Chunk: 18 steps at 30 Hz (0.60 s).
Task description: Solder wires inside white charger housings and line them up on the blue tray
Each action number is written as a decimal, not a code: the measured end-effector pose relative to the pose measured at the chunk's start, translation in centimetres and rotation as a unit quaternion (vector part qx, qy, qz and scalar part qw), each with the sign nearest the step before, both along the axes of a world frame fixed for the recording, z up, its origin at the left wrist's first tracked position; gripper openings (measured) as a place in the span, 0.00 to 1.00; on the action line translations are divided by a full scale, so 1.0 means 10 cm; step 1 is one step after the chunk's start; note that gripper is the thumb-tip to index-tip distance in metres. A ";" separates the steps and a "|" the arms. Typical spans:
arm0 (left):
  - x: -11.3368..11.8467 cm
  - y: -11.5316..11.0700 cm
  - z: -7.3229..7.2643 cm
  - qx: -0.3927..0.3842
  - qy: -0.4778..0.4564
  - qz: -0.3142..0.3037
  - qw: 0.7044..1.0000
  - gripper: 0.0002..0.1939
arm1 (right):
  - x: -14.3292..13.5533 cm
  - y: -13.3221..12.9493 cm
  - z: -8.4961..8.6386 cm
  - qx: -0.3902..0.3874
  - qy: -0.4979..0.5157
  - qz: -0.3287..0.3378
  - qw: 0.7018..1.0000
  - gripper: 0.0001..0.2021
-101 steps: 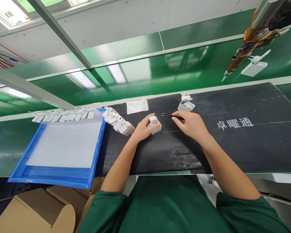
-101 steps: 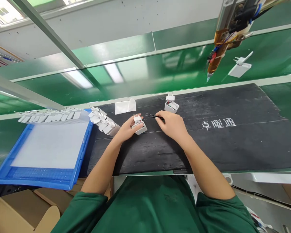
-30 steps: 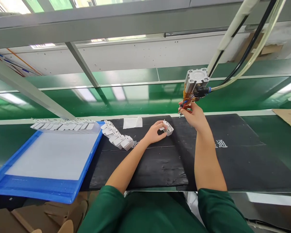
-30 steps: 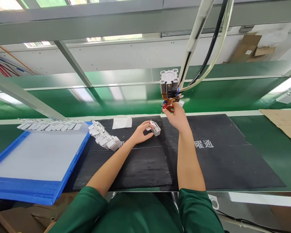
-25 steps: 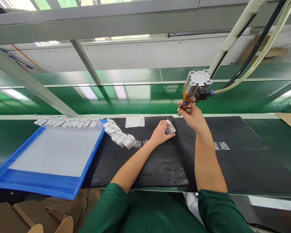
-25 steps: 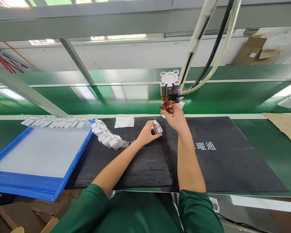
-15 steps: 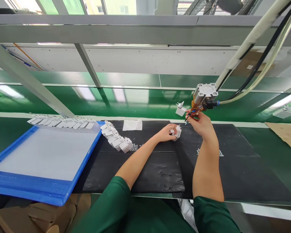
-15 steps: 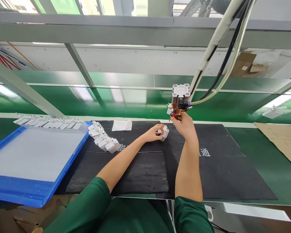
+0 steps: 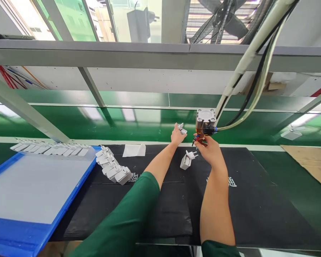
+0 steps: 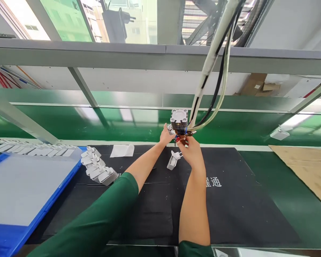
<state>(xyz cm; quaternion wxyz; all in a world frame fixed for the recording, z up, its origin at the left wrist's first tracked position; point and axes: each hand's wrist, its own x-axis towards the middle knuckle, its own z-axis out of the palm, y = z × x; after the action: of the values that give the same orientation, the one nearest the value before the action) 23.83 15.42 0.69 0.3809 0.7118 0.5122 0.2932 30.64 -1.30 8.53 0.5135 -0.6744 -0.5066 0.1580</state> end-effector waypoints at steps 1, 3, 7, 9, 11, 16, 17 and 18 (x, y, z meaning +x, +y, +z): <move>-0.05 0.02 0.01 -0.004 0.002 -0.004 1.000 0.45 | -0.03 0.01 0.00 0.004 0.000 0.004 1.000 0.11; -0.22 0.04 0.02 -0.005 0.009 -0.014 1.000 0.42 | -0.09 0.05 0.01 0.011 -0.001 0.007 1.000 0.11; -0.84 -0.08 0.05 -0.020 0.023 -0.043 0.999 0.36 | -0.25 0.12 0.02 0.016 0.002 0.025 1.000 0.11; -1.21 -0.21 0.04 -0.031 0.028 -0.066 0.997 0.38 | -0.34 0.14 0.04 0.020 0.003 0.042 0.999 0.11; -1.55 -0.37 0.04 -0.040 0.027 -0.117 0.992 0.41 | -0.42 0.15 0.05 0.021 0.003 0.054 0.998 0.12; -1.99 -0.82 0.02 0.063 -0.008 -0.178 0.982 0.52 | -0.61 0.17 0.06 0.031 0.006 0.077 0.997 0.13; -2.01 -0.90 0.02 0.100 -0.014 -0.174 0.980 0.51 | -0.64 0.18 0.05 0.038 0.007 0.080 0.996 0.14; -2.01 -0.96 0.01 0.129 -0.016 -0.168 0.977 0.47 | -0.68 0.19 0.05 0.045 0.010 0.081 0.996 0.14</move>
<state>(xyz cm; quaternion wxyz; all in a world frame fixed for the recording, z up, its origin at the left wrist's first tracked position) 3.76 5.83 0.77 0.3376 0.8260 0.3370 0.3002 23.86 0.58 9.01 0.5340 -0.6057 -0.5610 0.1824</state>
